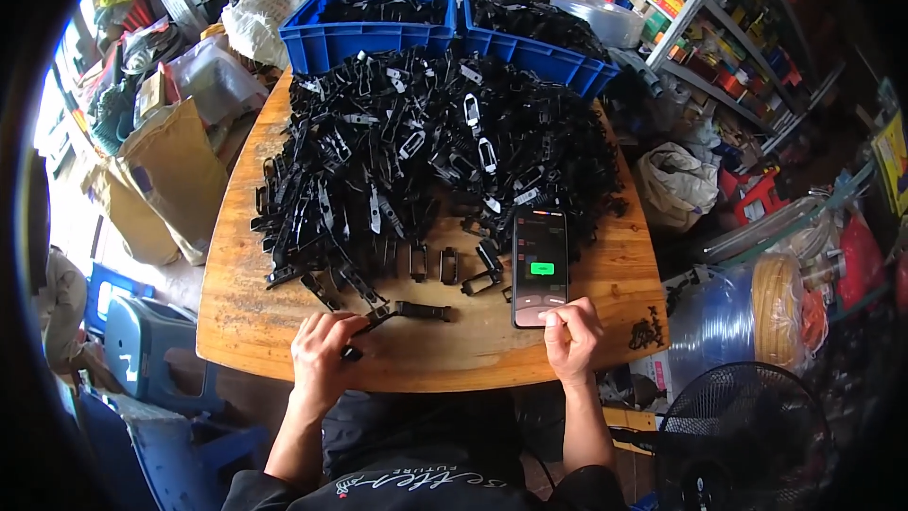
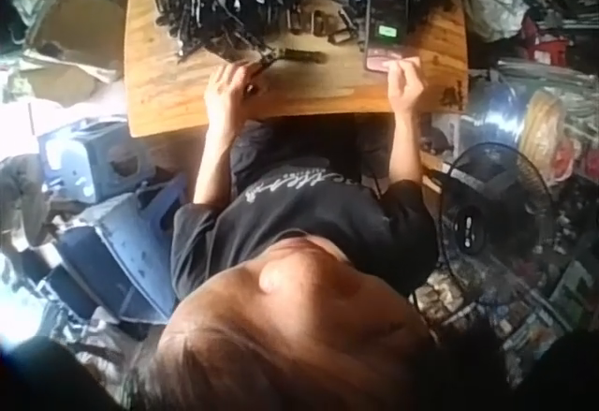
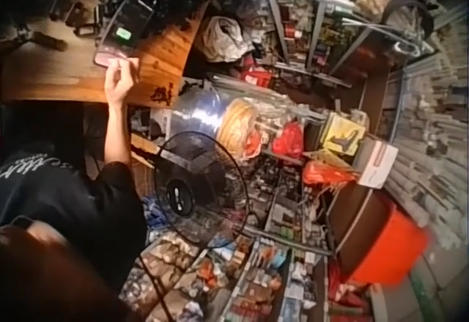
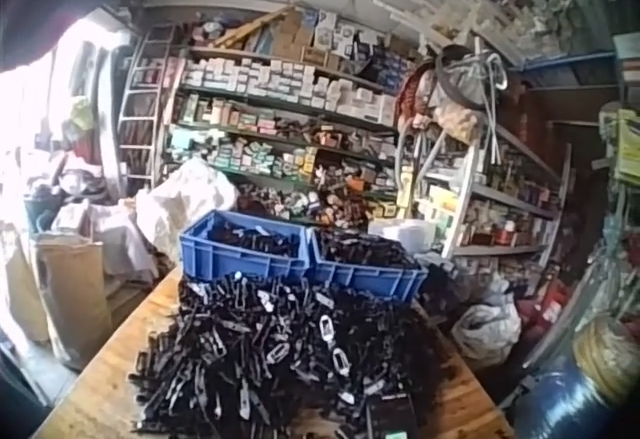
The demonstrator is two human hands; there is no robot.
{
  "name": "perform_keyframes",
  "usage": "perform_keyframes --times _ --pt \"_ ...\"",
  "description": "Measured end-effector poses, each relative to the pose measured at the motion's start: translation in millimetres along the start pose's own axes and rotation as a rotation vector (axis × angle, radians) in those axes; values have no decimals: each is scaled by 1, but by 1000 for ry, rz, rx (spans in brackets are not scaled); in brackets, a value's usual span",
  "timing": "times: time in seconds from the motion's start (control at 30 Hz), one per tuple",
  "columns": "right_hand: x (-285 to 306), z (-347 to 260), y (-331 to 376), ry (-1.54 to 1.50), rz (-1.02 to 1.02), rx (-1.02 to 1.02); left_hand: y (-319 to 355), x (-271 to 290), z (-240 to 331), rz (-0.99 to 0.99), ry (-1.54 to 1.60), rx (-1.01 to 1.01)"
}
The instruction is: Inspecting and sorting small black plastic components at a workbench.
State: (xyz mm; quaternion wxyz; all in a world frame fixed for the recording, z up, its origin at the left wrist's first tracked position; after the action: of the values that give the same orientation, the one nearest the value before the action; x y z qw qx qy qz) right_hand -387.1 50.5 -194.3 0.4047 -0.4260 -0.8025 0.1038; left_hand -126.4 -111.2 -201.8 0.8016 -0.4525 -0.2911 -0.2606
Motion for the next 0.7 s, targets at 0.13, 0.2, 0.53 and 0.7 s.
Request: perform_keyframes --times 0.13,0.2,0.53,0.7 --pt "0 -1 0 10 -7 -1 14 4 -12 117 364 269" --pt "2 2 0 14 -7 -21 17 -3 -17 158 686 409" --pt "19 20 -26 -22 104 -54 23 -32 -17 232 1289 601" --pt "12 112 -85 111 -49 -378 44 -47 -10 -36 1326 905"
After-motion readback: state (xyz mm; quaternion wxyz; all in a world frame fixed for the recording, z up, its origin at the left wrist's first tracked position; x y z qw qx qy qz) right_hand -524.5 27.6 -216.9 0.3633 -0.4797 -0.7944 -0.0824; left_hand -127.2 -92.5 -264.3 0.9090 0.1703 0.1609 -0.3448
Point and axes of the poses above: each hand's wrist, its own y-axis away from the middle knuckle, its own x-axis out of the back of the hand, z = x × y, the point moved 8 cm from there along -y, towards the middle knuckle, and after that the axes turned 13 degrees about -x, right-handed, at the moved point
